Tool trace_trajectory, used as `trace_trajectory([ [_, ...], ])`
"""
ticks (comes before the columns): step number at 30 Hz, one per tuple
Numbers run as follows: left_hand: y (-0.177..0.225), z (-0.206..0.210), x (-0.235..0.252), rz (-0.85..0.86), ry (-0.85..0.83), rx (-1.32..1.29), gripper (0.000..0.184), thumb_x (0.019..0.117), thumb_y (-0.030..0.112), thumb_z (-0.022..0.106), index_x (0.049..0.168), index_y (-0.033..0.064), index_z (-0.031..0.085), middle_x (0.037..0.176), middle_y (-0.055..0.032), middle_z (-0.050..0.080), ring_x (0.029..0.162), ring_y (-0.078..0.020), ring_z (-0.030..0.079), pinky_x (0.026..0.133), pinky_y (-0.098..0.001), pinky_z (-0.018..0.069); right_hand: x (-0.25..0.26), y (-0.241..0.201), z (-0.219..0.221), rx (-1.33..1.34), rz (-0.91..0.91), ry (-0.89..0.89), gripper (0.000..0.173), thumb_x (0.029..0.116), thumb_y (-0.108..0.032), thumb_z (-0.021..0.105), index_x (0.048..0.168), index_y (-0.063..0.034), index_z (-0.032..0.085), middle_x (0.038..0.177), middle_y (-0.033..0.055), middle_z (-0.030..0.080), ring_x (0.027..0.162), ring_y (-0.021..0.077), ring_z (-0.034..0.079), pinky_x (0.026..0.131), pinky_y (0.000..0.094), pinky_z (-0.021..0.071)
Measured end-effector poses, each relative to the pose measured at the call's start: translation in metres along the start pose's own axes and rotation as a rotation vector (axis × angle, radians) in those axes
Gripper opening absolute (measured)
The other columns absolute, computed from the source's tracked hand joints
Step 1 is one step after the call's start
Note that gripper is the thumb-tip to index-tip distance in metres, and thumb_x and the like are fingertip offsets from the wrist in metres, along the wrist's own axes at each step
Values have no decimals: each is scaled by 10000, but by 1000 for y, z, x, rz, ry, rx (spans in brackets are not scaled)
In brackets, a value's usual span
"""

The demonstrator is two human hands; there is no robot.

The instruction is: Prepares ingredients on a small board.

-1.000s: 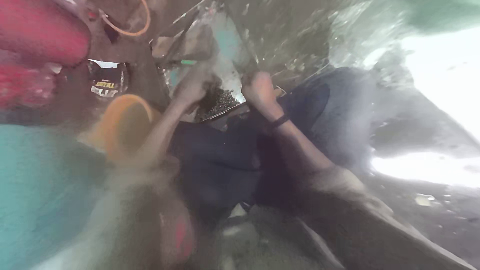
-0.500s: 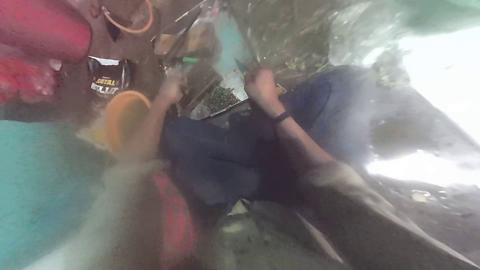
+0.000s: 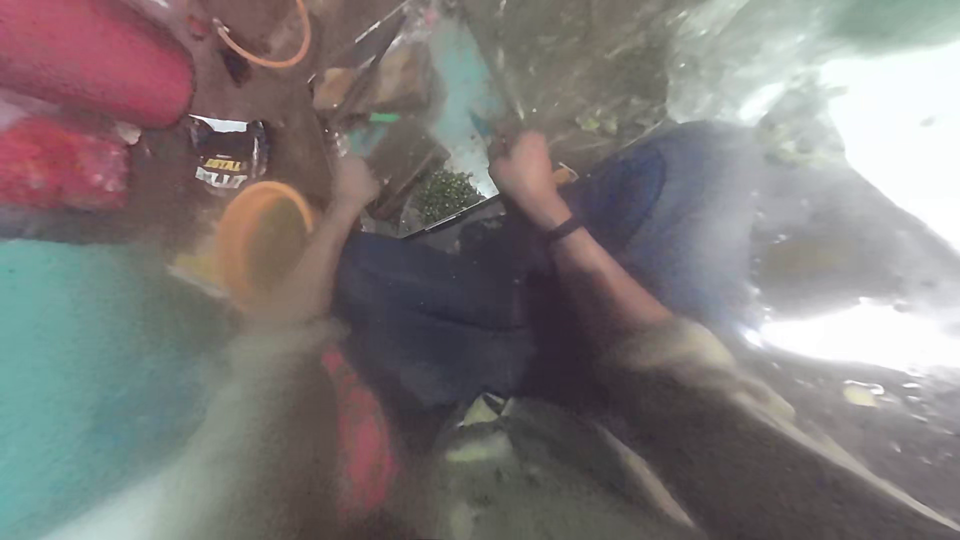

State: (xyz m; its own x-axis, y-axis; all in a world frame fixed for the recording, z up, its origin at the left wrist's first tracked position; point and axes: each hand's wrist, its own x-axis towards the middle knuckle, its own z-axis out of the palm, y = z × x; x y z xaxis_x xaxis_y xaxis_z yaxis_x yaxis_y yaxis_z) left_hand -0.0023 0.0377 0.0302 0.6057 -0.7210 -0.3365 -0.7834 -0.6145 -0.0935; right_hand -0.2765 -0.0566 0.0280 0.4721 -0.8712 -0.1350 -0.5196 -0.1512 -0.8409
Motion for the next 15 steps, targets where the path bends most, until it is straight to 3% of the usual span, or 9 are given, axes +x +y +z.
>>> trace_trajectory([
  [5,14,1,-9,30,-24,22,367,889,200,753,1075,-106,672,1166,-320,670,1120,-486,663,932,-682,534,-2,3,3,-51,-16,-6,365,1067,-193,485,1382,-143,661,1073,157,744,995,332,716,886,552,554],
  [8,7,7,-5,32,-13,30,335,874,194,759,1052,-83,696,1147,-303,685,1110,-472,671,933,-671,540,-3,0,3,-57,15,-14,355,1073,-214,488,1378,-176,666,1095,141,749,1021,319,719,906,553,555],
  [11,8,7,-7,28,-1,4,357,889,158,755,1097,-118,669,1189,-327,663,1138,-483,659,960,-662,534,-1,1,5,-47,26,-33,362,1081,-223,485,1395,-172,657,1128,152,748,1046,328,719,928,563,549],
  [15,13,10,0,69,63,4,353,899,153,729,1147,-91,673,1227,-306,658,1174,-472,645,978,-643,534,0,3,11,-53,36,-48,366,1073,-239,489,1389,-181,665,1080,144,743,1000,323,711,892,568,552],
])
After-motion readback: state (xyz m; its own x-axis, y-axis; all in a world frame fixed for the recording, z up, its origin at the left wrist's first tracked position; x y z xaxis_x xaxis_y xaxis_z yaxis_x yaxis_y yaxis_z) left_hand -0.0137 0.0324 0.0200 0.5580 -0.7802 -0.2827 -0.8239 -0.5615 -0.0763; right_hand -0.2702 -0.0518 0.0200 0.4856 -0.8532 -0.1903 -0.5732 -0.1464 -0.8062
